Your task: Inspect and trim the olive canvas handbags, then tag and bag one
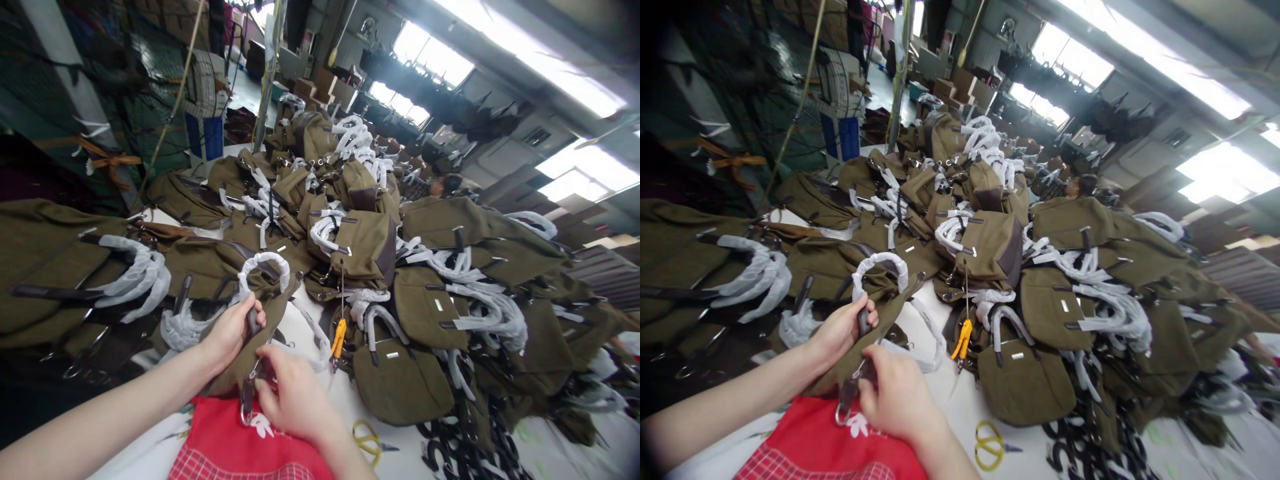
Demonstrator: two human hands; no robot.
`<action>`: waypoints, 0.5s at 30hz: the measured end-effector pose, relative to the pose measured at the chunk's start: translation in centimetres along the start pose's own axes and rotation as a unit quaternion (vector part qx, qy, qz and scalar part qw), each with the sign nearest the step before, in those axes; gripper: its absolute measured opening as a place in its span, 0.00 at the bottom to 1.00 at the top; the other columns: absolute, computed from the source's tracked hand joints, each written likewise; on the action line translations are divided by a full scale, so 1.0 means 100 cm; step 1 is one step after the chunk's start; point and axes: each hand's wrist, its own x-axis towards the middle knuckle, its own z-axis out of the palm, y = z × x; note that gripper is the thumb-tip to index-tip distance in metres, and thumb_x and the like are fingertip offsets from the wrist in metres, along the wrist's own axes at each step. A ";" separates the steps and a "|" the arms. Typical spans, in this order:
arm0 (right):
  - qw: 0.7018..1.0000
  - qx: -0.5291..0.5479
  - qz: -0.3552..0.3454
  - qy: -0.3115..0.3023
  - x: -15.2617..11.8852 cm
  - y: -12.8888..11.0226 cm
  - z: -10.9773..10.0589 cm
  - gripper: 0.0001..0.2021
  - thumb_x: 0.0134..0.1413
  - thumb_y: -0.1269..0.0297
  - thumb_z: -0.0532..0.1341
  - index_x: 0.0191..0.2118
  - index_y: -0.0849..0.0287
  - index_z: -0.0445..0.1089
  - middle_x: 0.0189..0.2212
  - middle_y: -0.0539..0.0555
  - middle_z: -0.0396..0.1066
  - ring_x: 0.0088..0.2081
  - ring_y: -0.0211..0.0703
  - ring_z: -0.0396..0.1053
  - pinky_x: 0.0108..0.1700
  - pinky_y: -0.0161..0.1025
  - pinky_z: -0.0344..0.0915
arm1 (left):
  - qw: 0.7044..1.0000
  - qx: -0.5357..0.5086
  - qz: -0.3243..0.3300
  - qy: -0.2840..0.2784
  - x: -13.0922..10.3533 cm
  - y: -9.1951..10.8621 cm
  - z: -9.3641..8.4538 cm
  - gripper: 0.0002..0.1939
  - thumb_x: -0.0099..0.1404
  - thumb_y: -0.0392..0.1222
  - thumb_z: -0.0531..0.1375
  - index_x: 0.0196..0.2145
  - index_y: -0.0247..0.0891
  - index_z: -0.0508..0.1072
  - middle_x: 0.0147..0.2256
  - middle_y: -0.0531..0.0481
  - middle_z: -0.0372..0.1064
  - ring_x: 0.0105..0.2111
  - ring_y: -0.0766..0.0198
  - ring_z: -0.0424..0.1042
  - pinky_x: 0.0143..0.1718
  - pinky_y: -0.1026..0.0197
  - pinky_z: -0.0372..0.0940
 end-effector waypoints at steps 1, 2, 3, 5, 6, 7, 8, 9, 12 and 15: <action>1.000 0.002 0.004 0.000 0.001 0.000 0.003 0.19 0.54 0.71 0.59 0.52 0.57 0.64 0.37 0.52 0.76 0.35 0.44 0.73 0.39 0.39 0.67 | 1.000 -0.003 0.001 0.003 0.001 0.000 -0.002 0.20 0.58 0.57 0.65 0.29 0.37 0.65 0.21 0.54 0.64 0.23 0.66 0.64 0.26 0.66 0.62; 1.000 -0.001 -0.002 0.006 0.001 0.001 0.006 0.17 0.55 0.71 0.59 0.51 0.57 0.65 0.36 0.52 0.76 0.35 0.43 0.73 0.39 0.38 0.67 | 1.000 -0.008 0.000 0.006 0.002 -0.001 -0.003 0.20 0.58 0.57 0.65 0.29 0.37 0.65 0.21 0.54 0.64 0.23 0.66 0.64 0.26 0.66 0.62; 1.000 -0.014 -0.016 0.013 0.001 0.003 0.009 0.14 0.56 0.71 0.58 0.49 0.57 0.66 0.36 0.52 0.76 0.35 0.43 0.73 0.39 0.37 0.66 | 1.000 -0.011 0.000 0.009 0.002 -0.001 -0.005 0.20 0.58 0.57 0.65 0.29 0.37 0.65 0.21 0.54 0.64 0.23 0.66 0.64 0.26 0.66 0.62; 0.996 -0.066 -0.061 0.022 0.000 0.003 0.011 0.10 0.58 0.71 0.57 0.46 0.58 0.69 0.35 0.53 0.75 0.35 0.44 0.72 0.37 0.38 0.65 | 1.000 -0.006 0.004 0.009 0.004 -0.004 -0.006 0.20 0.58 0.58 0.64 0.29 0.37 0.66 0.21 0.54 0.64 0.23 0.66 0.64 0.26 0.66 0.62; 0.991 -0.100 -0.085 0.022 -0.001 0.002 0.011 0.09 0.59 0.71 0.56 0.44 0.59 0.69 0.34 0.54 0.74 0.35 0.44 0.72 0.36 0.38 0.65 | 1.000 0.002 0.007 0.007 0.004 -0.005 -0.007 0.21 0.59 0.58 0.64 0.29 0.37 0.66 0.21 0.54 0.65 0.23 0.66 0.64 0.26 0.66 0.62; 0.985 -0.131 -0.107 0.022 -0.003 0.000 0.010 0.08 0.59 0.72 0.56 0.43 0.59 0.70 0.32 0.54 0.74 0.34 0.45 0.71 0.34 0.39 0.64 | 1.000 0.012 0.009 0.004 0.004 -0.007 -0.006 0.21 0.59 0.59 0.64 0.29 0.37 0.66 0.21 0.53 0.65 0.23 0.66 0.64 0.26 0.66 0.62; 0.979 -0.159 -0.123 0.021 -0.005 -0.002 0.008 0.08 0.59 0.72 0.56 0.41 0.59 0.70 0.31 0.54 0.73 0.33 0.45 0.70 0.33 0.39 0.63 | 1.000 0.023 0.008 0.001 0.004 -0.009 -0.006 0.22 0.59 0.60 0.64 0.29 0.37 0.67 0.21 0.53 0.65 0.23 0.66 0.65 0.26 0.66 0.62; 0.975 -0.182 -0.129 0.021 -0.006 -0.004 0.005 0.07 0.59 0.72 0.57 0.40 0.59 0.71 0.31 0.54 0.72 0.33 0.46 0.70 0.33 0.39 0.63 | 0.999 0.033 0.005 0.000 0.003 -0.011 -0.005 0.22 0.58 0.60 0.64 0.29 0.37 0.67 0.21 0.53 0.66 0.23 0.66 0.65 0.26 0.66 0.61; 0.972 -0.221 -0.079 0.023 0.002 0.006 -0.006 0.07 0.56 0.73 0.58 0.37 0.58 0.72 0.31 0.55 0.72 0.33 0.47 0.70 0.33 0.40 0.63 | 0.998 0.062 -0.007 -0.007 -0.001 -0.015 -0.001 0.24 0.57 0.63 0.64 0.28 0.36 0.68 0.21 0.51 0.66 0.22 0.66 0.64 0.26 0.66 0.61; 0.972 -0.224 0.061 0.046 0.033 0.046 -0.023 0.08 0.56 0.74 0.57 0.34 0.59 0.74 0.32 0.59 0.73 0.34 0.48 0.70 0.36 0.41 0.63 | 0.996 0.074 -0.027 -0.029 -0.007 -0.016 0.001 0.24 0.59 0.62 0.62 0.27 0.36 0.67 0.20 0.51 0.65 0.22 0.65 0.64 0.26 0.66 0.61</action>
